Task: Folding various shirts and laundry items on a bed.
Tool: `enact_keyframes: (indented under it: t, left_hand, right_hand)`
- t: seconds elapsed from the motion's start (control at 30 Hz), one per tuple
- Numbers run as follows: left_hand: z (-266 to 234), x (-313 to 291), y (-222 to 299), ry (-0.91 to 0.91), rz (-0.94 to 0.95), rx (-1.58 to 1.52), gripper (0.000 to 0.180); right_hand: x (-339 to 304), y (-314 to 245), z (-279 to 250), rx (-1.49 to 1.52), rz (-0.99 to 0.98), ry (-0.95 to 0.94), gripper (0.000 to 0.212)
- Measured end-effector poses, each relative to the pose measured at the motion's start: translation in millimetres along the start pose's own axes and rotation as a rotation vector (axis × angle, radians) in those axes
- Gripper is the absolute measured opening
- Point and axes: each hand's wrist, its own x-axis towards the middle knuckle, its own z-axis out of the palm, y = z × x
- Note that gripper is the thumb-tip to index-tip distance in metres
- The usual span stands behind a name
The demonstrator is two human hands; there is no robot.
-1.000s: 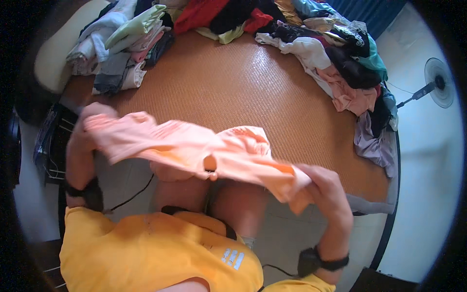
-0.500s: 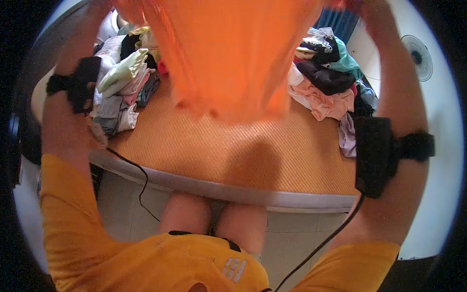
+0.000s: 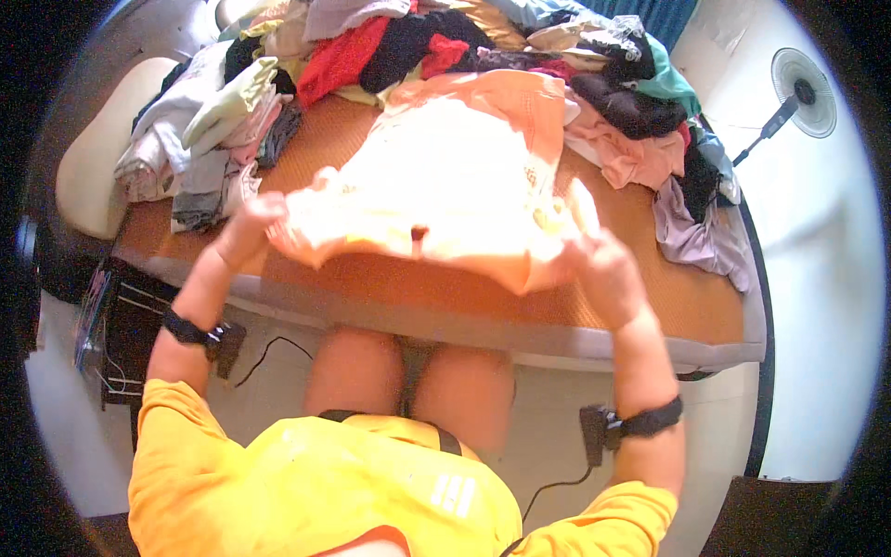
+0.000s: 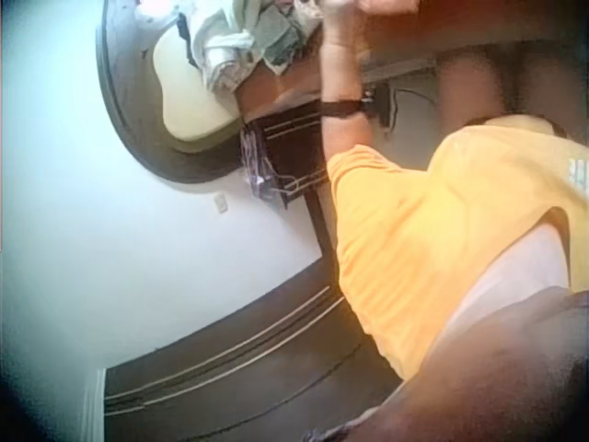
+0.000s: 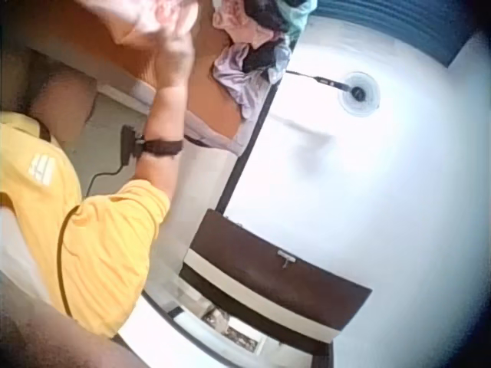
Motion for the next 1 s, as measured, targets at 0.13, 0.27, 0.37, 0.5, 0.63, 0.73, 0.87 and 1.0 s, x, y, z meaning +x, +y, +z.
enact_keyframes:
  t: [0.13,0.27,0.37,0.5,0.63,0.73,0.87,1.0]
  left_hand:
    - [34.9,-58.6,34.8,-0.098,-0.008,0.055,0.021]
    - [40.7,-57.2,61.5,0.085,-0.31,0.169,0.03]
    - [40.7,-29.7,71.1,0.315,-0.439,-0.08,0.026]
    - [43.7,-10.0,55.1,0.597,-0.824,-1.725,0.024]
    - [3.7,7.9,100.8,0.297,-0.751,-1.954,0.022]
    - [-33.7,19.6,133.6,-0.042,-0.58,-1.738,0.021]
    - [-42.4,58.0,151.9,-0.255,-0.38,-1.672,0.021]
    - [-35.2,62.8,157.8,-0.162,-0.375,-1.906,0.023]
  right_hand:
    - [-51.1,-48.7,21.4,0.028,-0.016,-0.154,0.025]
    - [-61.1,-65.5,17.0,0.114,0.155,-0.343,0.037]
    - [-47.9,-103.6,22.1,0.404,0.202,-0.333,0.042]
    - [26.3,-187.1,5.1,0.994,-0.205,-0.723,0.033]
    - [79.7,-177.9,-17.9,0.822,-0.334,0.02,0.056]
    - [121.2,-135.4,-27.5,0.778,-0.258,0.237,0.096]
    - [147.1,-137.9,-29.0,1.353,-0.241,-0.345,0.107]
    - [142.1,-155.8,-68.5,0.968,0.146,-0.679,0.034]
